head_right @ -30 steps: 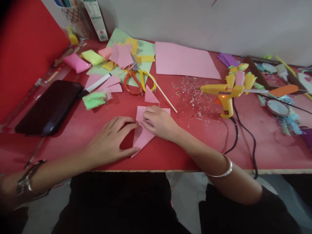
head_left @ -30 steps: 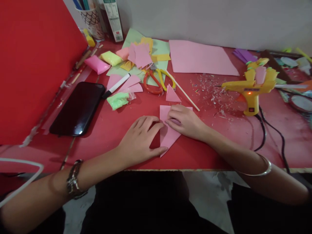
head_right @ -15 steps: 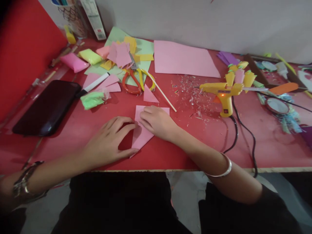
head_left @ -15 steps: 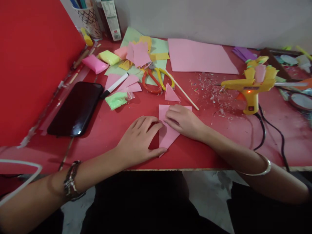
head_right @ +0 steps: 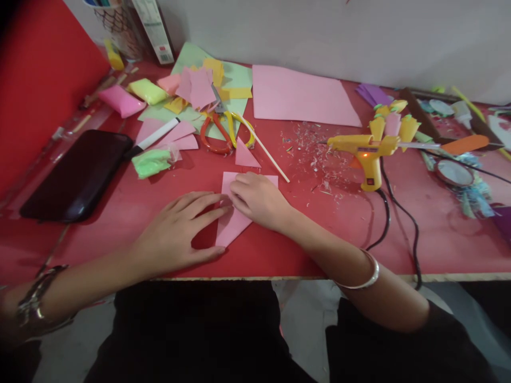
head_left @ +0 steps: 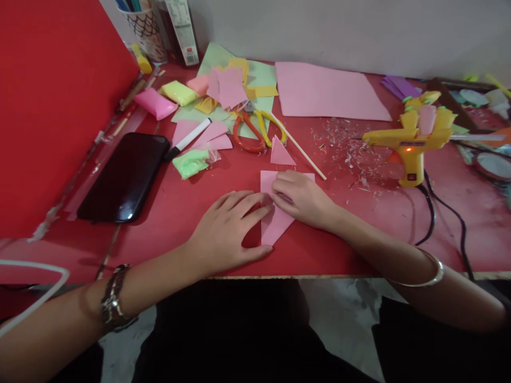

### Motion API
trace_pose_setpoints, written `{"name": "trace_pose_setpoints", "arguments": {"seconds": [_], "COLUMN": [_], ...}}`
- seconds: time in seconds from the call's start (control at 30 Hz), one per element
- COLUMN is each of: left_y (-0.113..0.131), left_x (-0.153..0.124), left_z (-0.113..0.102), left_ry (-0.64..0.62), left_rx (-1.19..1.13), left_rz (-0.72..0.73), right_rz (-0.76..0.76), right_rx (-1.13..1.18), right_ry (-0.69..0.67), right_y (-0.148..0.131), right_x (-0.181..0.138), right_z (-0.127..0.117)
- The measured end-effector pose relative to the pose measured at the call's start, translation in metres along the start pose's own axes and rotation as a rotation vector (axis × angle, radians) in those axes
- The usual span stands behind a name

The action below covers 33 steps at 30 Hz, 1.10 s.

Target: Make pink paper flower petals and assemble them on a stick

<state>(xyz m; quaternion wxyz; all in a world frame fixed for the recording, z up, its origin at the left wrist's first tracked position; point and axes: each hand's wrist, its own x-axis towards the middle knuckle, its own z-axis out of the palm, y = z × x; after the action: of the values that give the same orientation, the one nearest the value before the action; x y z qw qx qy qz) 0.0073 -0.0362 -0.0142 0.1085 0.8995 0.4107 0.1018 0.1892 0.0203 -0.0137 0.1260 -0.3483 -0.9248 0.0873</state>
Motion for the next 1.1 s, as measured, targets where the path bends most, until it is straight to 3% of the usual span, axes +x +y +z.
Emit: {"name": "trace_pose_setpoints", "arguments": {"seconds": [0.37, 0.6, 0.83, 1.1], "left_y": [0.0, -0.004, -0.005, -0.004], "left_x": [-0.001, -0.002, -0.003, -0.003], "left_z": [-0.006, -0.008, -0.005, -0.006], "left_ry": [-0.09, -0.156, -0.147, -0.173], "left_rx": [0.001, -0.022, -0.027, -0.014], "left_rz": [-0.002, -0.018, -0.014, -0.023], "right_rz": [0.079, 0.176, -0.105, -0.11], "right_rx": [0.01, -0.105, -0.117, -0.114], "right_ry": [0.027, 0.075, 0.06, 0.061], "right_y": [-0.001, -0.011, -0.039, -0.05], "right_x": [-0.002, -0.018, -0.062, -0.075], "right_z": [0.001, -0.004, -0.012, -0.008]}}
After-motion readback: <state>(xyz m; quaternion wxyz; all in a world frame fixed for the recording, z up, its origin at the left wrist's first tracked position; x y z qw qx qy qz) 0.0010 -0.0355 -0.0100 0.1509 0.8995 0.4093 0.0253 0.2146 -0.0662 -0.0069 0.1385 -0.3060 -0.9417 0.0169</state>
